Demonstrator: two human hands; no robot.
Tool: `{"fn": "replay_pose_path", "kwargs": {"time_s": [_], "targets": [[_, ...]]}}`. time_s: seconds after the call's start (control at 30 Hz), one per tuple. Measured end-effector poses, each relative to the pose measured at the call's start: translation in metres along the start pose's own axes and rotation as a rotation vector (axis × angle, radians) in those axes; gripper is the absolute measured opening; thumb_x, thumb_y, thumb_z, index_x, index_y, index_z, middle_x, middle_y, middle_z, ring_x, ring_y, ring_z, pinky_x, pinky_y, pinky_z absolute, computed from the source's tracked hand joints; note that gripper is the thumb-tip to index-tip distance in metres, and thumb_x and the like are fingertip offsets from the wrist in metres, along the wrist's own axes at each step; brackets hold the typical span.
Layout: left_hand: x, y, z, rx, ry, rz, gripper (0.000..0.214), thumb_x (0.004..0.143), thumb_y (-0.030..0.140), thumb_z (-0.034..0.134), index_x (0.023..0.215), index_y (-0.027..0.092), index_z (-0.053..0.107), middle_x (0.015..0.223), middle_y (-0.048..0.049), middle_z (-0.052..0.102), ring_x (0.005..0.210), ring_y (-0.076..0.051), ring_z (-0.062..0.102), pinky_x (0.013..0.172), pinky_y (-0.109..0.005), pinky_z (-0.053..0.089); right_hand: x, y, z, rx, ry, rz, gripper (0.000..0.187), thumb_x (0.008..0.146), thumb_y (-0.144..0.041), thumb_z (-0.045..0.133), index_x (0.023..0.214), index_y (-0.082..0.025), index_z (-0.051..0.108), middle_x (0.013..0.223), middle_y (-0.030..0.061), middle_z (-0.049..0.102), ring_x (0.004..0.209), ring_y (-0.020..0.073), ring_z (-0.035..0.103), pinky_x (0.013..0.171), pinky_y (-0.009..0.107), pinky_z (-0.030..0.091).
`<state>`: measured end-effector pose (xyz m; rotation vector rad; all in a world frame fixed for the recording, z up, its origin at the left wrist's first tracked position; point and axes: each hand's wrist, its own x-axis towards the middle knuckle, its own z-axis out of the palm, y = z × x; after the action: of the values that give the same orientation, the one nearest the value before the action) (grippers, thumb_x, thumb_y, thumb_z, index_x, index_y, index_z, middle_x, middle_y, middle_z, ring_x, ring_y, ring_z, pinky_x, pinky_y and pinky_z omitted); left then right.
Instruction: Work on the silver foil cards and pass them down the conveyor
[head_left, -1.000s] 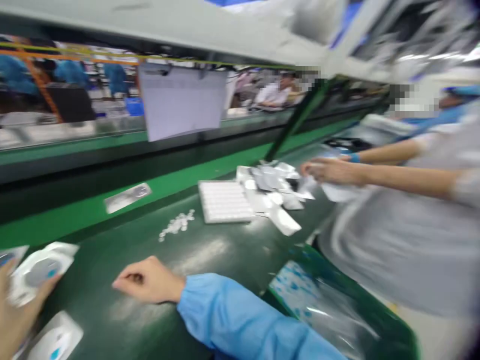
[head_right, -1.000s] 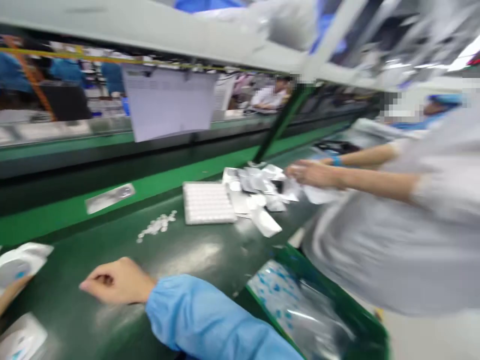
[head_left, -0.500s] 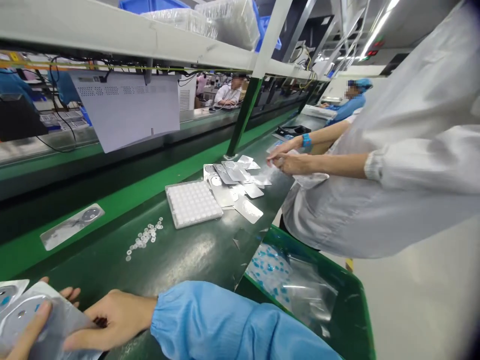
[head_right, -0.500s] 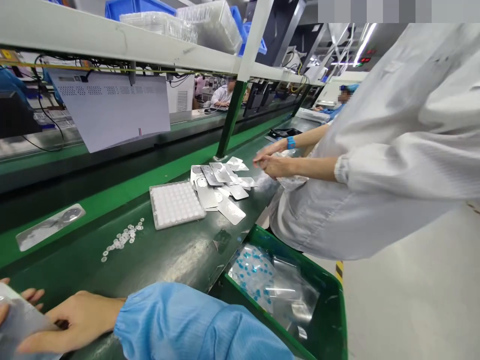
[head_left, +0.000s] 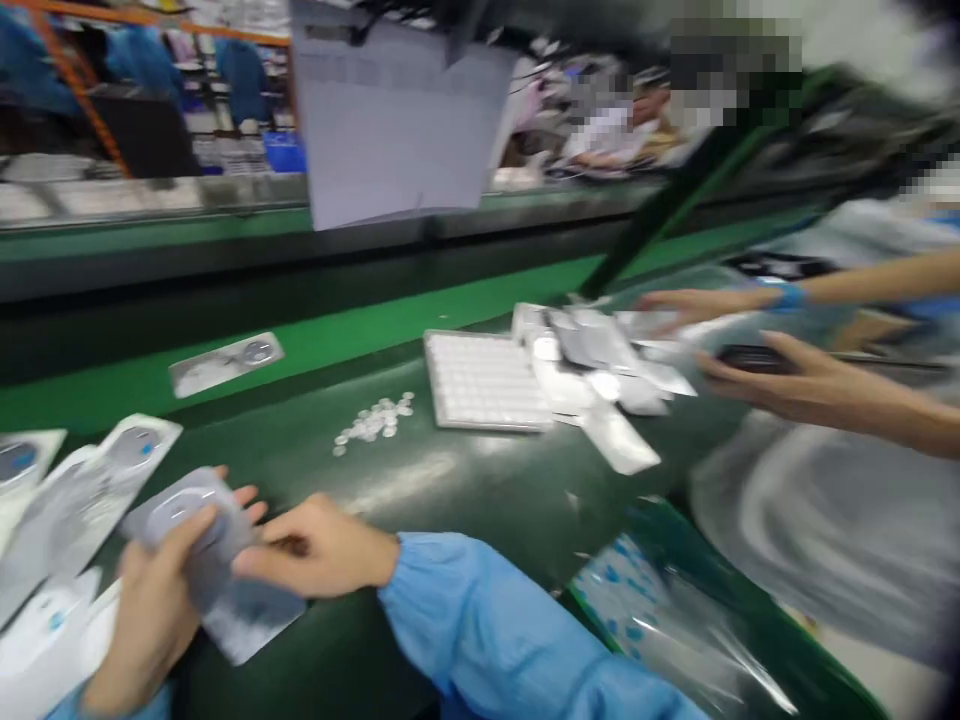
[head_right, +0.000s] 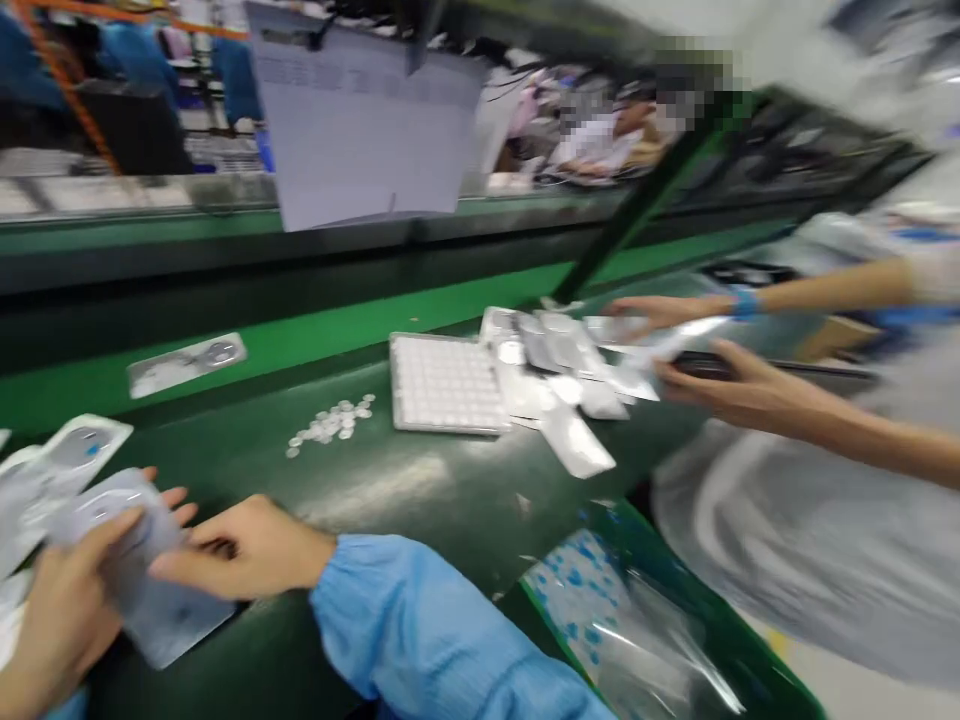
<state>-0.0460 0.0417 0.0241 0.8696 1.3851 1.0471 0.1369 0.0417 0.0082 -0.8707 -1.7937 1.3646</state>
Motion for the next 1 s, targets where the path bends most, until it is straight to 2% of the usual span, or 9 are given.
{"fn": "replay_pose_path", "kwargs": {"time_s": [0.03,0.13,0.23,0.33,0.4,0.5,0.67,0.83,1.0], "targets": [[-0.006,0.004,0.007,-0.093,0.016,-0.022,0.082,0.071,0.048,0.083,0.142,0.016,0.057,0.106,-0.0129,0.080,0.092,-0.035,0.078,0.072,-0.038,0.066,-0.002,-0.001,-0.001,-0.007,0.044,0.017,0.050,0.098,-0.046,0.057,0.059,-0.018,0.047,0.056,-0.0063,0.039,0.055,0.0073,0.035,0.052,0.022,0.030],[-0.009,0.003,0.017,-0.190,-0.047,-0.063,0.075,0.069,0.044,0.086,0.132,0.010,0.065,0.099,-0.0159,0.080,0.085,-0.033,0.078,0.073,-0.039,0.065,-0.005,0.002,-0.008,-0.074,0.284,0.037,0.043,0.104,-0.041,0.048,0.070,-0.018,0.060,0.058,-0.0025,0.053,0.052,0.0093,0.045,0.050,0.023,0.035],[-0.006,-0.007,0.015,-0.169,-0.129,-0.066,0.063,0.077,0.044,0.082,0.128,0.011,0.069,0.101,-0.0153,0.079,0.085,-0.030,0.077,0.075,-0.037,0.062,-0.007,0.006,-0.012,-0.205,0.429,-0.151,0.028,0.104,-0.031,0.052,0.085,-0.017,0.068,0.067,0.0011,0.064,0.053,0.0106,0.051,0.051,0.025,0.041],[-0.007,-0.012,0.012,-0.038,-0.154,0.053,0.044,0.085,0.042,0.076,0.117,0.012,0.075,0.099,-0.0106,0.079,0.093,-0.026,0.074,0.082,-0.031,0.057,-0.009,0.006,-0.008,-0.314,0.374,-0.331,0.015,0.101,-0.018,0.057,0.103,-0.019,0.072,0.082,0.0033,0.069,0.060,0.0117,0.057,0.056,0.025,0.048],[-0.008,-0.013,0.012,0.054,-0.171,0.121,0.035,0.089,0.041,0.072,0.109,0.012,0.077,0.096,-0.0080,0.078,0.094,-0.024,0.071,0.083,-0.028,0.054,-0.010,0.007,-0.004,-0.355,0.349,-0.377,0.022,0.100,-0.013,0.058,0.115,-0.022,0.072,0.094,0.0052,0.071,0.068,0.0129,0.063,0.061,0.025,0.053],[-0.010,-0.013,0.012,0.155,-0.192,0.142,0.029,0.090,0.041,0.069,0.094,0.012,0.075,0.083,-0.0050,0.072,0.080,-0.020,0.066,0.071,-0.027,0.050,-0.009,0.012,-0.002,-0.399,0.358,-0.386,0.030,0.100,-0.011,0.058,0.123,-0.025,0.071,0.102,0.0059,0.071,0.080,0.0144,0.069,0.069,0.026,0.058],[-0.014,-0.012,0.014,0.256,-0.144,0.142,0.025,0.081,0.035,0.069,0.068,0.017,0.058,0.064,0.0018,0.052,0.065,-0.015,0.051,0.056,-0.025,0.041,-0.010,0.020,-0.004,-0.513,0.358,-0.373,0.025,0.102,-0.017,0.060,0.120,-0.025,0.074,0.096,0.0055,0.070,0.082,0.0142,0.070,0.069,0.024,0.058],[-0.017,-0.008,0.017,0.247,-0.172,0.196,0.030,0.082,0.036,0.065,0.064,0.021,0.047,0.064,0.0030,0.045,0.063,-0.014,0.044,0.055,-0.025,0.038,-0.011,0.020,-0.004,-0.605,0.364,-0.418,0.024,0.102,-0.014,0.060,0.118,-0.025,0.075,0.092,0.0042,0.071,0.074,0.0118,0.068,0.063,0.022,0.054],[-0.015,-0.010,0.016,0.278,-0.198,0.235,0.026,0.085,0.033,0.064,0.067,0.020,0.051,0.064,0.0029,0.045,0.063,-0.014,0.044,0.056,-0.025,0.038,-0.009,0.017,-0.004,-0.605,0.365,-0.427,0.020,0.101,-0.015,0.060,0.112,-0.024,0.075,0.092,0.0041,0.074,0.077,0.0133,0.071,0.065,0.023,0.056]]}}
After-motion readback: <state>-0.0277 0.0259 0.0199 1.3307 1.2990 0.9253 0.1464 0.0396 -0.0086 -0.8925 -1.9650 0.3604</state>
